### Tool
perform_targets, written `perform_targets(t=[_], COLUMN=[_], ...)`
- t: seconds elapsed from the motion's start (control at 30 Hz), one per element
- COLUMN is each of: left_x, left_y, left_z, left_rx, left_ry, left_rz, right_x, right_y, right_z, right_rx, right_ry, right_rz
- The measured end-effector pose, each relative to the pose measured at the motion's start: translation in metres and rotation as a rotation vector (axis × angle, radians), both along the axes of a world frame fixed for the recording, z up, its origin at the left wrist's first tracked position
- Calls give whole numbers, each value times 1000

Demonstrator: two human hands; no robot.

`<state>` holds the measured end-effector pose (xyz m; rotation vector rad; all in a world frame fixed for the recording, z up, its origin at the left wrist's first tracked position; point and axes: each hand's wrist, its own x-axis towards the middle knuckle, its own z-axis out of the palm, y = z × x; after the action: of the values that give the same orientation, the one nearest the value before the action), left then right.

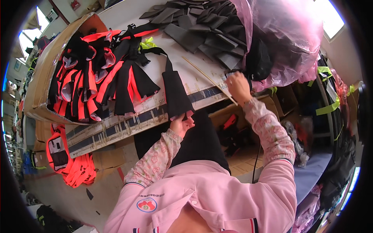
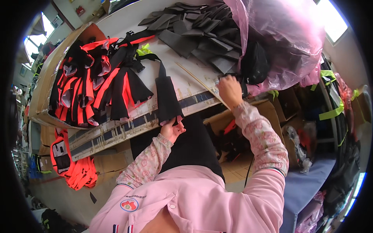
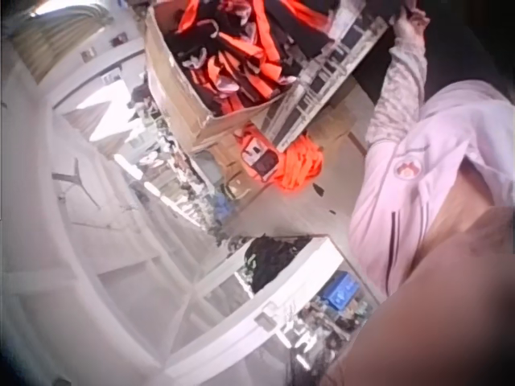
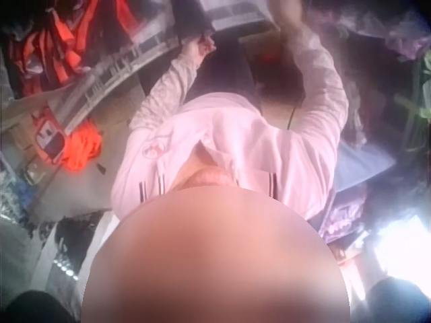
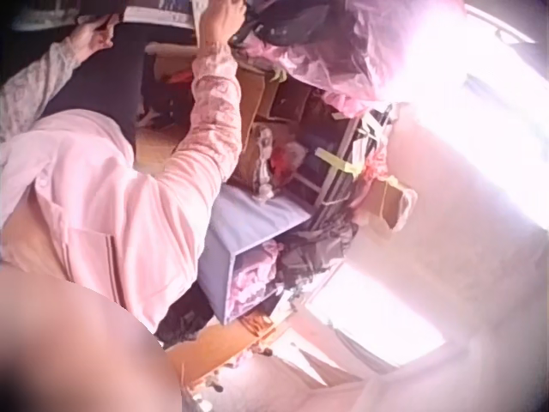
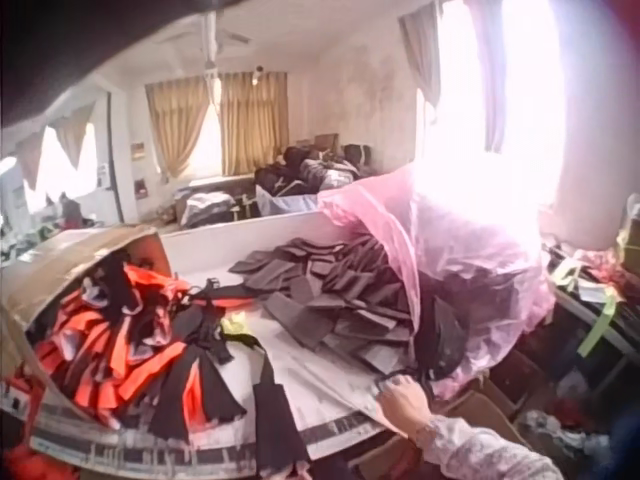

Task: The recorder is inserting foam padding into fabric sleeves, which appear to be components for life jackets, using a wooden stick to push the material inside.

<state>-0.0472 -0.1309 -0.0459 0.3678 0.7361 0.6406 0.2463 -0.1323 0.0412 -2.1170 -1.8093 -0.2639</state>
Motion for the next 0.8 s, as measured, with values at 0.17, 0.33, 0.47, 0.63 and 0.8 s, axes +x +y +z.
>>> perform_targets(t=[0.17, 0.33, 0.47, 0.63, 0.8], left_x=[-3, -4, 3, 5, 10], left_y=[-2, 0, 4, 15, 19], left_z=[0, -6, 6, 46, 61], left_rx=[-14, -35, -15, 20, 22], left_ry=[19, 10, 14, -25, -55], left_rz=[25, 31, 15, 13, 3], right_x=[26, 20, -25, -90, -102], right_y=[94, 120, 61, -35, -76], right_z=[35, 54, 136, 214, 218], right_rx=[258, 46, 468, 502, 388], right_ry=[-181, -347, -143, 503, 360], right_rz=[-37, -70, 264, 522, 843])
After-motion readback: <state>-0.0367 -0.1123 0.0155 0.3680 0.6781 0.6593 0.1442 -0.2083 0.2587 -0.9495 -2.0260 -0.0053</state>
